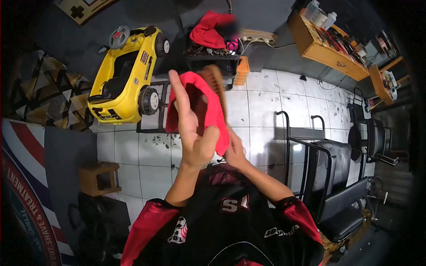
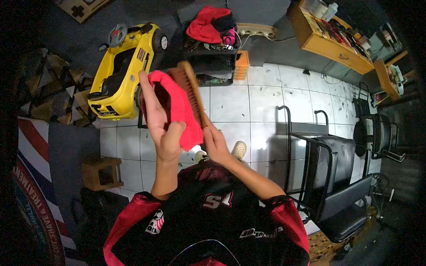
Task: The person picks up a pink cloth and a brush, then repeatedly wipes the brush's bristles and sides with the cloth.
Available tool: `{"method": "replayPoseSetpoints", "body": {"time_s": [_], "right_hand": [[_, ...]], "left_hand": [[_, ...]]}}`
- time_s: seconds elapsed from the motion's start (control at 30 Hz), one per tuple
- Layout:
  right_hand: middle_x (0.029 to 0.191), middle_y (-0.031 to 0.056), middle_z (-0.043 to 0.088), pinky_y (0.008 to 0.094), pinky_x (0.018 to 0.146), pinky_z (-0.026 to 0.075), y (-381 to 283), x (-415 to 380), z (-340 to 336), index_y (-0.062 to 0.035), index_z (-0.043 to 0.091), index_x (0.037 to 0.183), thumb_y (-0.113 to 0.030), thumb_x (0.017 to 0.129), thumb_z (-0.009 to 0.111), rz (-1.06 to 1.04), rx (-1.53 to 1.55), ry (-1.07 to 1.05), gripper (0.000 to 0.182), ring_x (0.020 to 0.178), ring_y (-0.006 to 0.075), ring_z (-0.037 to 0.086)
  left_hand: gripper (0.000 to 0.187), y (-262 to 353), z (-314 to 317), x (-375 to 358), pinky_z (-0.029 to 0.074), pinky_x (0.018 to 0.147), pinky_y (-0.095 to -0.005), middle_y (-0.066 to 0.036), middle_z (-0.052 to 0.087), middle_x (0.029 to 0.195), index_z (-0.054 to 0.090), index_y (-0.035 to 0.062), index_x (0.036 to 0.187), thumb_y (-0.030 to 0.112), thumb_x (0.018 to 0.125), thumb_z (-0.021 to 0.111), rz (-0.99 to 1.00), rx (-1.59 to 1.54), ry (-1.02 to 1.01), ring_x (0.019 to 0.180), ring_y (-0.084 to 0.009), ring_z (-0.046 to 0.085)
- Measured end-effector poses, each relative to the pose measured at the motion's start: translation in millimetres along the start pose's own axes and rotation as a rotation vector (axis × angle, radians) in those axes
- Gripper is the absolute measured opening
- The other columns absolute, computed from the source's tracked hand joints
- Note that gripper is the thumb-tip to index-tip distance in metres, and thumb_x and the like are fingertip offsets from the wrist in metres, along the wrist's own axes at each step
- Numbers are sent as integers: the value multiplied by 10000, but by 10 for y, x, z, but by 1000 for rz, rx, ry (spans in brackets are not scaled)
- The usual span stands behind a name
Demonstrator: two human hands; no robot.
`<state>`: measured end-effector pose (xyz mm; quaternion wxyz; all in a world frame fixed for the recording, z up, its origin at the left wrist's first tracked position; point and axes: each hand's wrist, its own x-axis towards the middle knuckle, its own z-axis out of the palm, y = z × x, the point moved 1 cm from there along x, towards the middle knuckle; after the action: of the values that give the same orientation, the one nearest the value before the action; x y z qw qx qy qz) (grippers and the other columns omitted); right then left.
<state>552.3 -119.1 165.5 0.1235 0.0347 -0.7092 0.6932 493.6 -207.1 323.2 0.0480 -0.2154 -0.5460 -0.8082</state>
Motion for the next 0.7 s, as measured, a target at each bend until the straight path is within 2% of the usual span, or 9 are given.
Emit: {"method": "replayPoseSetpoints", "body": {"time_s": [0.07,0.2,0.27,0.3,0.37,0.47,0.53,0.6,0.7], "right_hand": [[750,103,614,344,562,464,169,-72,-8,-87,303,1364,-213,943,371,105,-112,-159,445,585,247,577],[801,236,604,477,639,496,1775,-537,-326,-118,372,1298,-153,863,467,296,-880,-579,447,734,411,593],[886,171,642,450,665,506,2930,-1179,-800,-57,598,1051,-160,834,448,358,-1073,-850,283,821,360,618],[920,168,644,421,716,503,2698,-1284,-933,-53,655,915,-173,818,463,774,-1189,-789,246,844,346,621],[800,159,629,429,698,499,3493,-1884,-1378,-11,612,864,-142,811,461,521,-1162,-717,206,815,319,619],[698,147,602,428,647,490,2727,-1402,-1214,-18,586,1039,-195,867,441,348,-1144,-636,286,728,316,616],[561,73,520,354,522,462,2008,-815,-955,-20,501,1187,-264,925,406,251,-877,-212,370,553,220,577],[583,49,519,301,554,459,825,-203,-635,-63,422,1290,-287,945,387,536,-320,-105,412,569,186,556],[619,-25,461,220,495,371,-52,80,-365,-41,365,1332,-303,958,380,369,229,-73,457,531,67,421]], "left_hand": [[968,109,26,21,300,919,-244,-83,340,1263,8,14,1415,2,556,452,-17,-105,-25,1028,-157,400],[1005,340,-190,124,265,984,-281,-79,331,1285,36,37,1427,87,538,502,141,-96,75,1093,-185,408],[1027,496,-362,118,328,964,-312,-89,363,1274,41,33,1423,112,528,539,160,-69,99,1075,-201,445],[1042,595,-404,119,373,940,-330,-100,401,1247,46,32,1421,114,520,561,182,-70,166,1058,-213,468],[1050,695,-485,112,341,967,-322,-118,399,1256,67,14,1417,138,508,579,207,-13,172,1097,-224,452],[1003,543,-589,19,279,1003,-290,-125,366,1306,87,-8,1412,151,528,534,77,-29,50,1155,-208,413],[963,381,-559,-55,257,994,-256,-92,358,1305,83,-20,1411,89,536,470,-44,-66,-75,1170,-179,388],[891,246,-491,-151,299,937,-226,-72,386,1253,85,-12,1413,4,583,407,-145,-130,-108,1050,-134,431],[852,103,-414,-239,355,852,-204,-53,414,1174,80,-8,1414,-21,616,381,-242,-69,-162,914,-100,461]]}}
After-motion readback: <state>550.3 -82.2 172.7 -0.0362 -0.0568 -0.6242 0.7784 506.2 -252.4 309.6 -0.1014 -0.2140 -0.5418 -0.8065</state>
